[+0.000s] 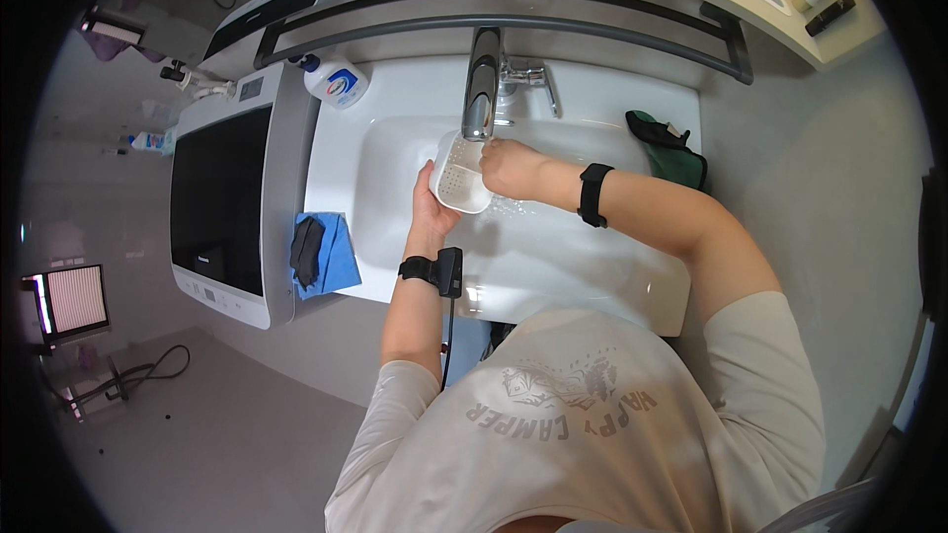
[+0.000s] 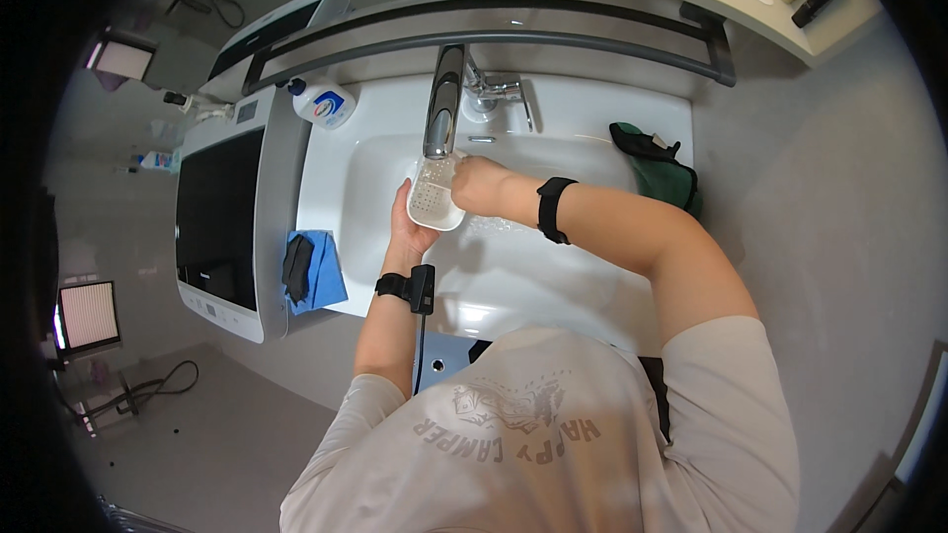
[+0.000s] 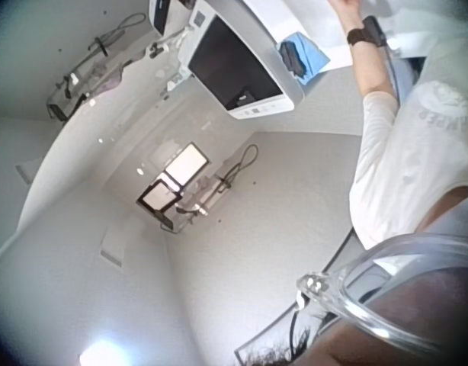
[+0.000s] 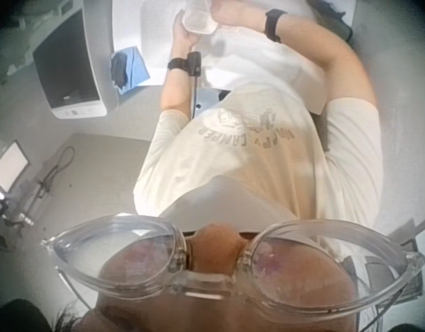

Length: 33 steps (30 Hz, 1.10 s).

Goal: Cleaning a bathroom sink area, a switch plate, and a small container using cleaning cloths and water.

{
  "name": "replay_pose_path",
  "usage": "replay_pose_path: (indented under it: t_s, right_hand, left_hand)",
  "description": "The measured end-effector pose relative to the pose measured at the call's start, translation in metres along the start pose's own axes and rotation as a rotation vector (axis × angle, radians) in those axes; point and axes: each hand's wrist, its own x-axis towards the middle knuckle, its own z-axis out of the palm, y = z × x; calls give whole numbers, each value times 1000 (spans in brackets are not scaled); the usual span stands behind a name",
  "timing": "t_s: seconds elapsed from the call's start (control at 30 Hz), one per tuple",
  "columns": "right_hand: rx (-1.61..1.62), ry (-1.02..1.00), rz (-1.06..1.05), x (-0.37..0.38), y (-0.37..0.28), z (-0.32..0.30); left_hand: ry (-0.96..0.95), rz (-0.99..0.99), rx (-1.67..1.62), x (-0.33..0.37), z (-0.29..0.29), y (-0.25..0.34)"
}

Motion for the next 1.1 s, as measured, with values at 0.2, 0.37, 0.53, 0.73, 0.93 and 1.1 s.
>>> replay_pose_path:
  t_s: [0.2, 0.37, 0.53, 0.73, 0.93, 1.1]
  right_hand:
    - [304, 28, 222, 6, -24, -9]
    - [563, 28, 381, 20, -36, -32]
    - [1017, -125, 689, 39, -33, -33]
    - [617, -291, 248, 10, -20, 10]
    - [96, -534, 71, 9, -32, -12]
    - [104, -696, 133, 19, -35, -20]
  left_hand:
    - [19, 322, -192, -5, 16, -26]
    - [85, 177, -357, -10, 19, -45]
    - [-82, 274, -250, -8, 25, -50]
    - [-3, 260, -115, -3, 33, -48]
    - [2, 156, -147, -10, 29, -43]
    - [-55, 187, -112, -2, 21, -35]
